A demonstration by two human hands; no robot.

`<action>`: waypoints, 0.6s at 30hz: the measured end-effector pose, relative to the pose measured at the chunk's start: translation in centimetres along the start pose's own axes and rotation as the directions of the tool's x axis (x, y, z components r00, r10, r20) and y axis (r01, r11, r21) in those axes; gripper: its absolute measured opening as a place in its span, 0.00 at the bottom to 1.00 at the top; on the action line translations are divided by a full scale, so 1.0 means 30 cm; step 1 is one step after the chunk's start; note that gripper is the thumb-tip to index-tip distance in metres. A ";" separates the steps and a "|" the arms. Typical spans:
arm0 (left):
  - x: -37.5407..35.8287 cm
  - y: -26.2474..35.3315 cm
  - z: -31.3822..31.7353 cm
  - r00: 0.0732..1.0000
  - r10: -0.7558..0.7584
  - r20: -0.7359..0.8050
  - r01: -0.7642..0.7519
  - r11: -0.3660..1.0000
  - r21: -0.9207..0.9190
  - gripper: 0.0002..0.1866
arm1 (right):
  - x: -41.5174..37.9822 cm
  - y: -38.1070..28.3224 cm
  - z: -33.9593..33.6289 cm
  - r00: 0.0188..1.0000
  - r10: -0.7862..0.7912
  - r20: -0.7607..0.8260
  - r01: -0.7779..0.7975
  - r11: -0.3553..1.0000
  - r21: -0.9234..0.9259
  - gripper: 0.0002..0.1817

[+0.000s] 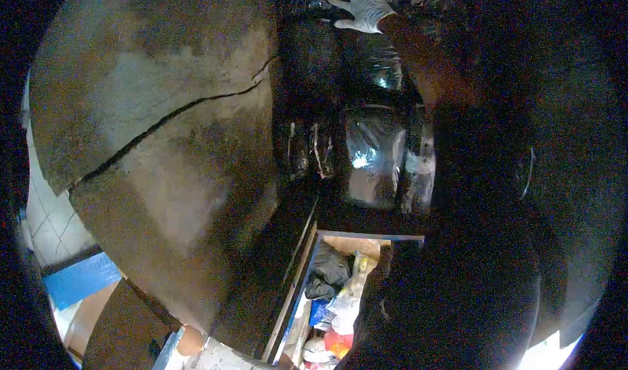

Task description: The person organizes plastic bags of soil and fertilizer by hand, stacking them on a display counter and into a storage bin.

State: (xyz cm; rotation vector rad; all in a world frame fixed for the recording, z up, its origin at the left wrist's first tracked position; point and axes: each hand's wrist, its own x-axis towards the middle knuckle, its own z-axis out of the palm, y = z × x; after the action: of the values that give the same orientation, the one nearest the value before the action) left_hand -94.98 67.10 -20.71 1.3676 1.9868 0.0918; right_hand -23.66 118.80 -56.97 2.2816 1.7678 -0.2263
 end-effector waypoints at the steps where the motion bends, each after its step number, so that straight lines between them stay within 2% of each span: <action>1: 0.017 -0.012 0.009 1.000 0.001 0.008 -0.001 1.000 -0.006 0.28 | 0.000 -0.004 -0.015 1.000 0.009 0.005 -0.009 1.000 0.004 0.44; 7: 0.039 -0.028 -0.053 0.995 -0.051 0.081 0.052 0.999 -0.001 0.27 | -0.021 -0.004 -0.037 0.995 -0.037 0.089 0.037 0.999 -0.003 0.42; 10: 0.084 -0.040 -0.026 0.989 -0.079 0.122 0.082 0.996 -0.020 0.27 | 0.004 0.037 -0.016 0.995 -0.066 0.071 0.065 0.998 0.025 0.42; 12: 0.115 -0.052 -0.037 0.984 -0.096 0.147 0.100 0.995 -0.017 0.27 | 0.011 0.084 0.007 0.983 -0.179 -0.039 0.183 0.944 0.273 0.42; 14: 0.206 0.024 -0.019 0.981 -0.109 0.161 0.113 0.993 -0.020 0.26 | 0.033 0.089 0.042 0.983 -0.174 -0.063 0.185 0.941 0.284 0.42; 17: 0.195 0.141 -0.034 0.976 -0.125 0.180 0.131 0.991 -0.022 0.26 | 0.009 0.088 0.045 0.984 -0.163 -0.076 0.178 0.941 0.286 0.41; 18: 0.116 0.026 -0.057 0.976 -0.123 0.178 0.131 0.991 -0.037 0.26 | 0.017 0.086 0.025 0.984 -0.163 -0.077 0.178 0.947 0.268 0.41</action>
State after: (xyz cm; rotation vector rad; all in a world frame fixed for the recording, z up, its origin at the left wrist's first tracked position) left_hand -96.01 70.92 -20.88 1.1730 1.9063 -0.0385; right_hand -21.01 118.45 -57.56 2.3336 2.0797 -0.4734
